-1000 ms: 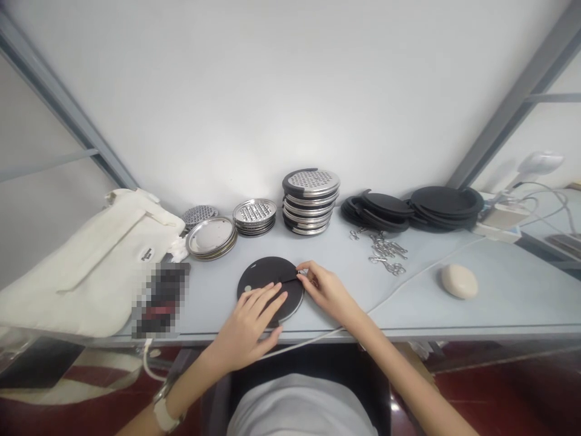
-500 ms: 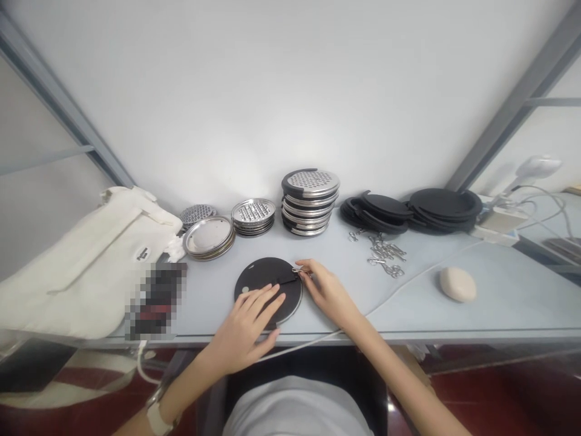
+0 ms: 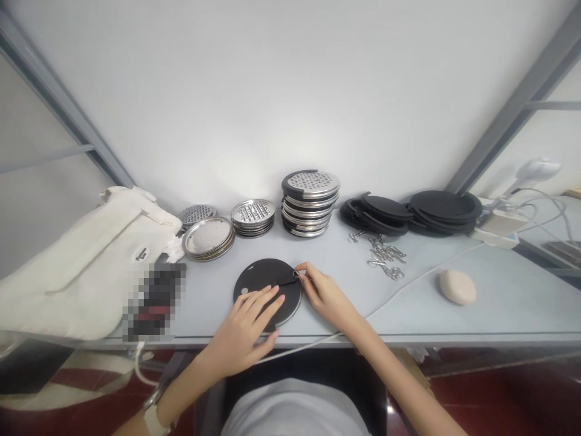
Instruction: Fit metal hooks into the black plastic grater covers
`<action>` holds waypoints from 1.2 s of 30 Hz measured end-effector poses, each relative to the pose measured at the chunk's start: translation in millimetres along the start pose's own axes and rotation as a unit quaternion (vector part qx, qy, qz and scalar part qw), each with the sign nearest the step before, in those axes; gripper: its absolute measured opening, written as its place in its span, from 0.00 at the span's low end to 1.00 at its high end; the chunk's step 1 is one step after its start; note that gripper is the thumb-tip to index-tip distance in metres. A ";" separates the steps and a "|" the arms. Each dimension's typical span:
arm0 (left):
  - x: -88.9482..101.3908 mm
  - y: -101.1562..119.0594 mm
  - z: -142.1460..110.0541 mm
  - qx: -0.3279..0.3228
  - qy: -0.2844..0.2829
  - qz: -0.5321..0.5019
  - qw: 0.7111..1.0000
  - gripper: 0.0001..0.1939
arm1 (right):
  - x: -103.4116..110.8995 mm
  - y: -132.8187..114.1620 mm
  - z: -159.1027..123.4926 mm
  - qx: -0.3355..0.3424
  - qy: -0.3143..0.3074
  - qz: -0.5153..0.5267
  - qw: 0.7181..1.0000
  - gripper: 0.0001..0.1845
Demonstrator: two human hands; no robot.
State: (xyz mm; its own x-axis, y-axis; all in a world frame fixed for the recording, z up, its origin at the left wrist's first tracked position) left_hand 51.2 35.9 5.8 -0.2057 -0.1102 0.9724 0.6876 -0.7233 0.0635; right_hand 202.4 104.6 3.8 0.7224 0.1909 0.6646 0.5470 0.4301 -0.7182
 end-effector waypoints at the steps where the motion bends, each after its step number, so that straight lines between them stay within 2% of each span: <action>1: -0.2 0.1 0.1 0.000 -0.002 0.002 1.000 0.28 | -0.9 0.2 0.0 -0.002 -0.007 -0.003 1.000 0.14; 14: 0.8 0.4 0.1 -0.003 0.003 0.006 1.000 0.28 | -9.8 3.1 6.1 0.005 -0.026 -0.038 0.999 0.13; 36: 0.8 1.3 1.5 -0.003 -0.001 -0.001 1.000 0.28 | -1.9 -4.8 2.7 0.036 -0.026 -0.012 0.999 0.16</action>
State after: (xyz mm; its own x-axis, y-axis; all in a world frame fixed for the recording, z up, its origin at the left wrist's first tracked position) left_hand 53.0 35.9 7.0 -0.2063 -0.1080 0.9725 0.6828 -0.7278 0.0640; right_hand 197.2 104.6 6.6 0.6864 0.2242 0.6918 0.5304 0.4965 -0.6871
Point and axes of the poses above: each hand's wrist, its own z-axis towards the middle knuckle, its own x-axis out of the back of the hand, y = z × x, the point moved 7 cm from there along z, towards the middle knuckle, and after that the axes turned 5 degrees about -y, right-handed, at the moved point
